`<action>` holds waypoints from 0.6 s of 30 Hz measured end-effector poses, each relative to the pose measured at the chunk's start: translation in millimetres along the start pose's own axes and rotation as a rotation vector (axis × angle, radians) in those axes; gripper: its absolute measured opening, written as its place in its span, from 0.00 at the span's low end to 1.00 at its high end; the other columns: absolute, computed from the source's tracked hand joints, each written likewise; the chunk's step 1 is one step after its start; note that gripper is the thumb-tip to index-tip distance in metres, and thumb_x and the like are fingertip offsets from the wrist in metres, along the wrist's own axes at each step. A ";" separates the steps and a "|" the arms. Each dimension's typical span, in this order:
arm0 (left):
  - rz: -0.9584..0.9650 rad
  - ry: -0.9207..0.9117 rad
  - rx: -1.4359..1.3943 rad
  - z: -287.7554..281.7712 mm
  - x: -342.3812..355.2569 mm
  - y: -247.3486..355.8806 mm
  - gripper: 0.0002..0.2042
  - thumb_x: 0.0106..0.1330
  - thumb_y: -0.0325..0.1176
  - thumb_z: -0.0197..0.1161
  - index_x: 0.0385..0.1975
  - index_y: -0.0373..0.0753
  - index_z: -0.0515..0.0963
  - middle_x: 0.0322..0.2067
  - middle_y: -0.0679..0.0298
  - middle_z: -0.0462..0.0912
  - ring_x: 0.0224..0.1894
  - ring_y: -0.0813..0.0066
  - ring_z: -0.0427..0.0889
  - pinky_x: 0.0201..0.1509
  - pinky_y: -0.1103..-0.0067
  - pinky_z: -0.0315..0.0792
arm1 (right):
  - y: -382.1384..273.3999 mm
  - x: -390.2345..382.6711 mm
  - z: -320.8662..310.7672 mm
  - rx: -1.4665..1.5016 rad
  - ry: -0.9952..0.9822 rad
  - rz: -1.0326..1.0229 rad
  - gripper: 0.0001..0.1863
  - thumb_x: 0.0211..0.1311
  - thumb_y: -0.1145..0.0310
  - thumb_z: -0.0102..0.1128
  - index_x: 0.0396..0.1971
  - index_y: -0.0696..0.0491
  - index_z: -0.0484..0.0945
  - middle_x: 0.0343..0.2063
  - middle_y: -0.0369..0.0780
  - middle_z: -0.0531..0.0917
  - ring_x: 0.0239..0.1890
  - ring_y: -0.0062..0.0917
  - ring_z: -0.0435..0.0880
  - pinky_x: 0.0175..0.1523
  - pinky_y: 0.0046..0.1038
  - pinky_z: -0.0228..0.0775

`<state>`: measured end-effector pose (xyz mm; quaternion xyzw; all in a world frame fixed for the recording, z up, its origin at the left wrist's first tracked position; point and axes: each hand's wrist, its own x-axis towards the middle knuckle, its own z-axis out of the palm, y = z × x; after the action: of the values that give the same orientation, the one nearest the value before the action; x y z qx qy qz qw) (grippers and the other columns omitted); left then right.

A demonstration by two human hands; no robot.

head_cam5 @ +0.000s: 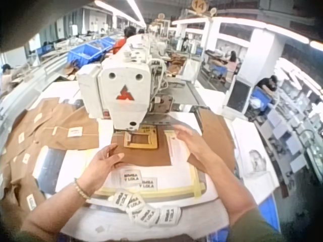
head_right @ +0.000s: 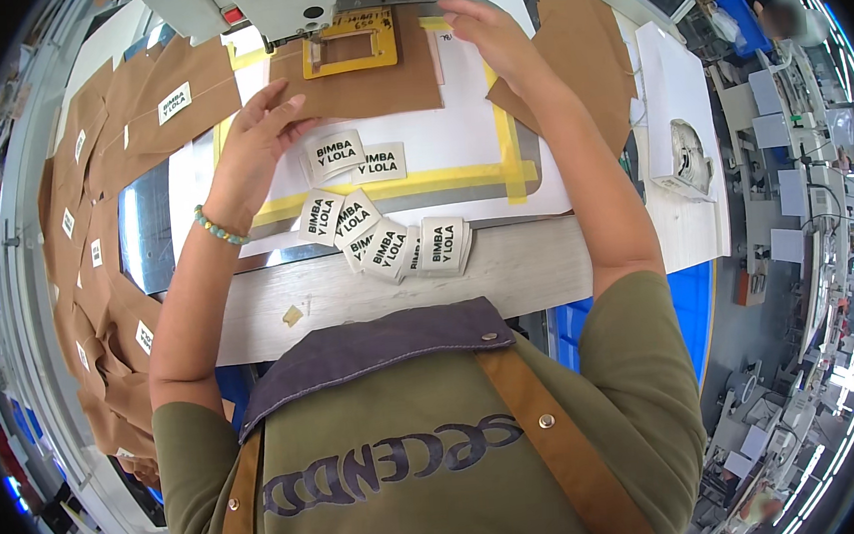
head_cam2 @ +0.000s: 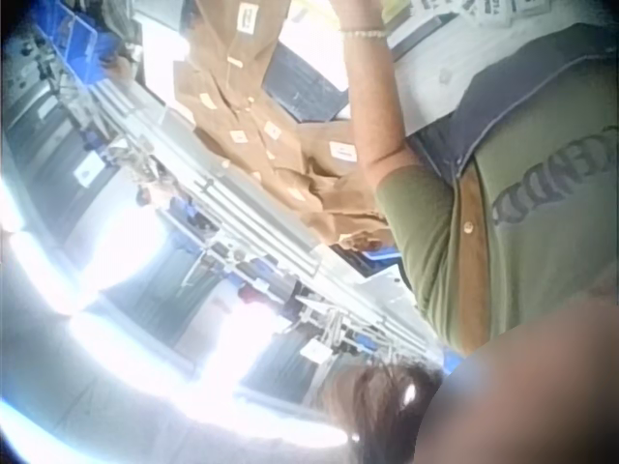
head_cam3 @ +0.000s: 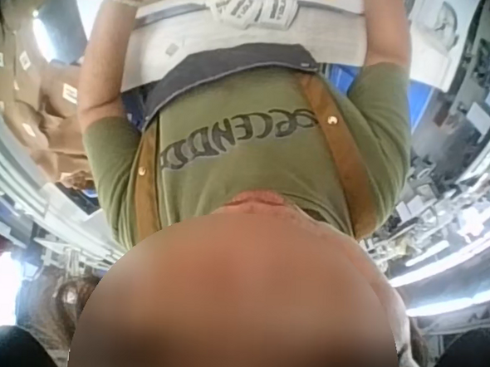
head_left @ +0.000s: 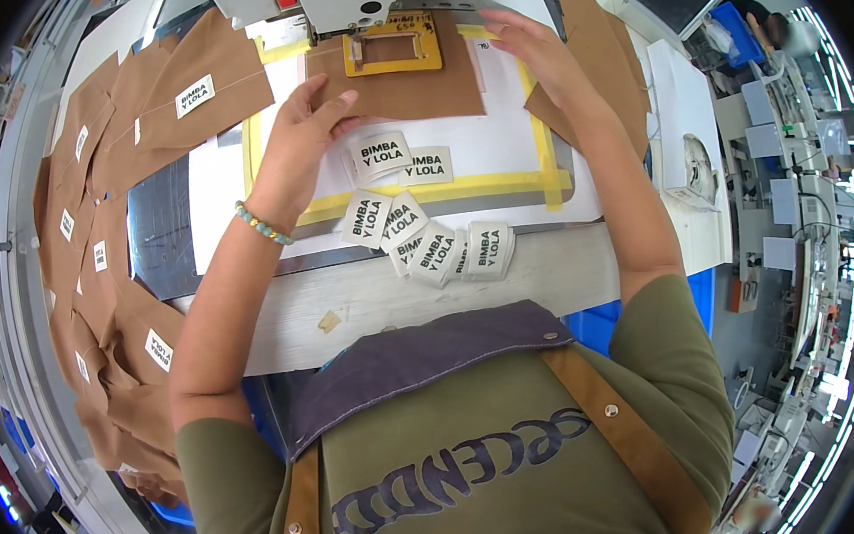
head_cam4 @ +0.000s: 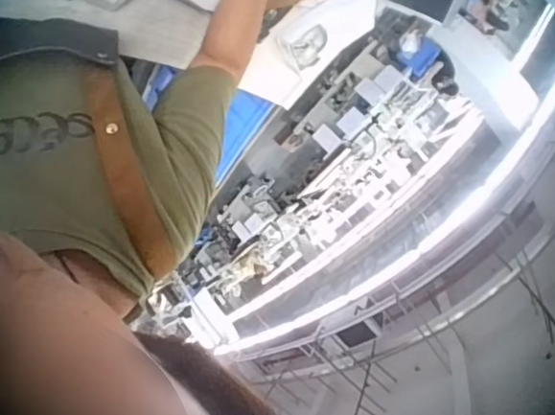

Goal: Sewing brand labels onto leather or fabric pieces using an industrial sewing machine.

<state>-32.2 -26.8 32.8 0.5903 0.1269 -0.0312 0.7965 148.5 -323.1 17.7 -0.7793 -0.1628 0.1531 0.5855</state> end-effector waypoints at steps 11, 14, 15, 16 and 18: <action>0.687 0.143 1.403 -61.2 -12.4 -22.3 0.26 0.75 0.40 0.68 0.68 0.34 0.78 0.72 0.48 0.75 0.76 0.43 0.67 0.76 0.59 0.65 | -19.0 -92.9 36.2 -1.012 -0.196 -0.592 0.28 0.83 0.53 0.55 0.74 0.52 0.74 0.78 0.38 0.70 0.83 0.40 0.60 0.85 0.48 0.51; 0.739 0.104 1.549 -57.7 -18.0 -30.4 0.29 0.77 0.47 0.64 0.70 0.34 0.77 0.78 0.58 0.70 0.82 0.42 0.58 0.82 0.54 0.54 | -6.6 -99.2 48.5 -1.182 -0.153 -0.616 0.31 0.82 0.50 0.55 0.75 0.54 0.72 0.78 0.37 0.70 0.82 0.39 0.61 0.85 0.55 0.47; 0.704 0.049 1.554 -56.4 -17.4 -28.5 0.30 0.78 0.47 0.63 0.73 0.37 0.74 0.79 0.61 0.68 0.83 0.45 0.56 0.84 0.54 0.52 | -4.8 -100.8 48.9 -1.180 -0.153 -0.616 0.31 0.82 0.50 0.55 0.75 0.54 0.72 0.78 0.37 0.70 0.82 0.39 0.61 0.85 0.55 0.47; 0.666 -0.001 1.559 -55.8 -18.0 -26.3 0.31 0.79 0.47 0.62 0.76 0.39 0.71 0.81 0.64 0.66 0.84 0.48 0.54 0.86 0.54 0.50 | -3.2 -101.5 48.7 -1.198 -0.133 -0.595 0.31 0.82 0.50 0.55 0.74 0.54 0.73 0.79 0.37 0.70 0.82 0.39 0.61 0.84 0.57 0.47; 0.666 -0.033 1.564 -53.4 -16.9 -23.4 0.31 0.79 0.48 0.62 0.77 0.39 0.70 0.81 0.64 0.65 0.85 0.48 0.54 0.86 0.55 0.49 | -0.4 -104.5 48.0 -1.213 -0.116 -0.579 0.31 0.82 0.50 0.54 0.74 0.54 0.73 0.79 0.37 0.69 0.82 0.38 0.61 0.84 0.59 0.46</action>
<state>-62.1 15.2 0.5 0.9769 -0.1233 0.1174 0.1289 33.8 -326.8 10.3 -0.8855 -0.4534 -0.0870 0.0519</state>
